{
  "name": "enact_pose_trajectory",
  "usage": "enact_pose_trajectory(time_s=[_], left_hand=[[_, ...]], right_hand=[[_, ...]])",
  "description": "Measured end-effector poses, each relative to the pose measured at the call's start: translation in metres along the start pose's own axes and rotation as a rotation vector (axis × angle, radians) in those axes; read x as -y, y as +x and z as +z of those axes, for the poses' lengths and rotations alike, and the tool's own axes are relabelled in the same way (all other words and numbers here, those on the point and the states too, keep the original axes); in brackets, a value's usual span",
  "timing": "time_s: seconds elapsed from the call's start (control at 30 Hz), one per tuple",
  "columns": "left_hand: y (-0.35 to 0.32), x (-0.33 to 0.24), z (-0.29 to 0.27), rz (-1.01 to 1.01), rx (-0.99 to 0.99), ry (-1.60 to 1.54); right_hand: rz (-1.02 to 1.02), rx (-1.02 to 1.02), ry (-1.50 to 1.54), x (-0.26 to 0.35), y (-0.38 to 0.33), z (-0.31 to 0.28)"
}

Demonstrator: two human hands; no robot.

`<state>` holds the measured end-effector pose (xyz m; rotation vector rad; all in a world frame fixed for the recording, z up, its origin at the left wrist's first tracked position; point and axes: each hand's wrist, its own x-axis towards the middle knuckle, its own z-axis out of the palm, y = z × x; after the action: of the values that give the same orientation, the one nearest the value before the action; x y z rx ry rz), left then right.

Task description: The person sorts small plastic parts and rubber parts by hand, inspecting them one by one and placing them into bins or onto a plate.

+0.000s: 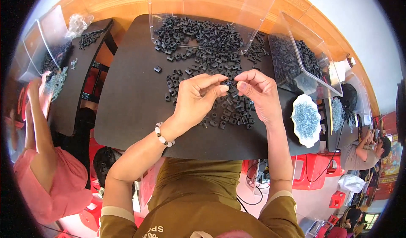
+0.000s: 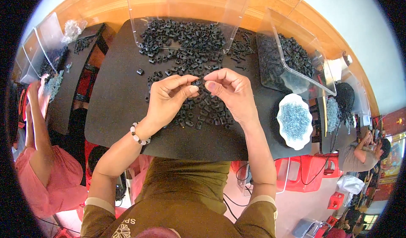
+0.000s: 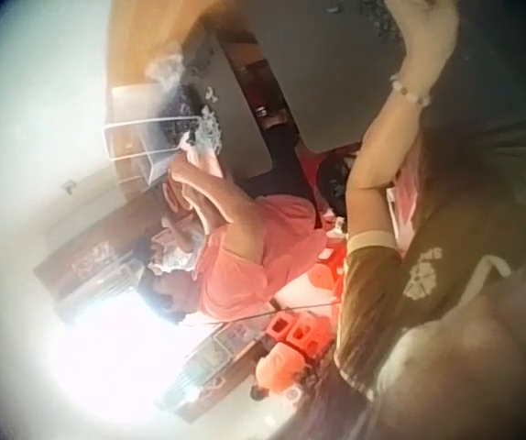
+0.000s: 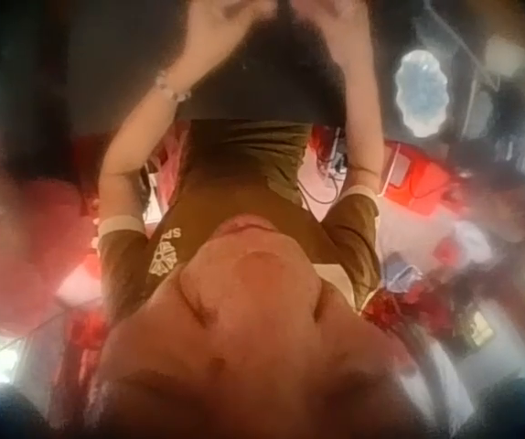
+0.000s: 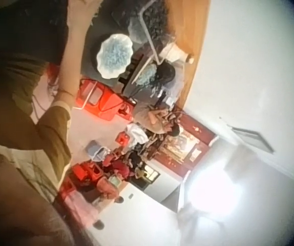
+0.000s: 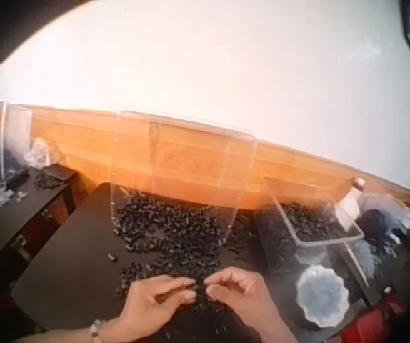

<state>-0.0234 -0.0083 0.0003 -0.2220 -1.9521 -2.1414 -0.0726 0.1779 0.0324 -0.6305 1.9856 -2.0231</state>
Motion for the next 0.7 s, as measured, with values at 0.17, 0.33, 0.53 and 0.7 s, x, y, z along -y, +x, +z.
enact_pose_trajectory(time_s=[0.17, 0.33, 0.53, 0.7], left_hand=[[0.0001, 0.0020, -0.0001, -0.034, 0.024, -0.057], [-0.0004, 0.0008, 0.0001, -0.036, 0.023, -0.097], [0.0004, 0.0008, 0.0005, 0.007, 0.001, 0.019], [-0.0004, 0.0021, -0.0007, 0.061, -0.001, 0.086]], right_hand=[[0.009, -0.004, -0.042, -0.0015, 0.0006, 0.0018], [0.025, -0.008, -0.070, -0.0037, 0.0009, 0.0037], [0.008, -0.013, 0.048, -0.0009, 0.0015, 0.0018], [0.020, -0.018, 0.123, 0.0017, 0.0014, -0.0012]])
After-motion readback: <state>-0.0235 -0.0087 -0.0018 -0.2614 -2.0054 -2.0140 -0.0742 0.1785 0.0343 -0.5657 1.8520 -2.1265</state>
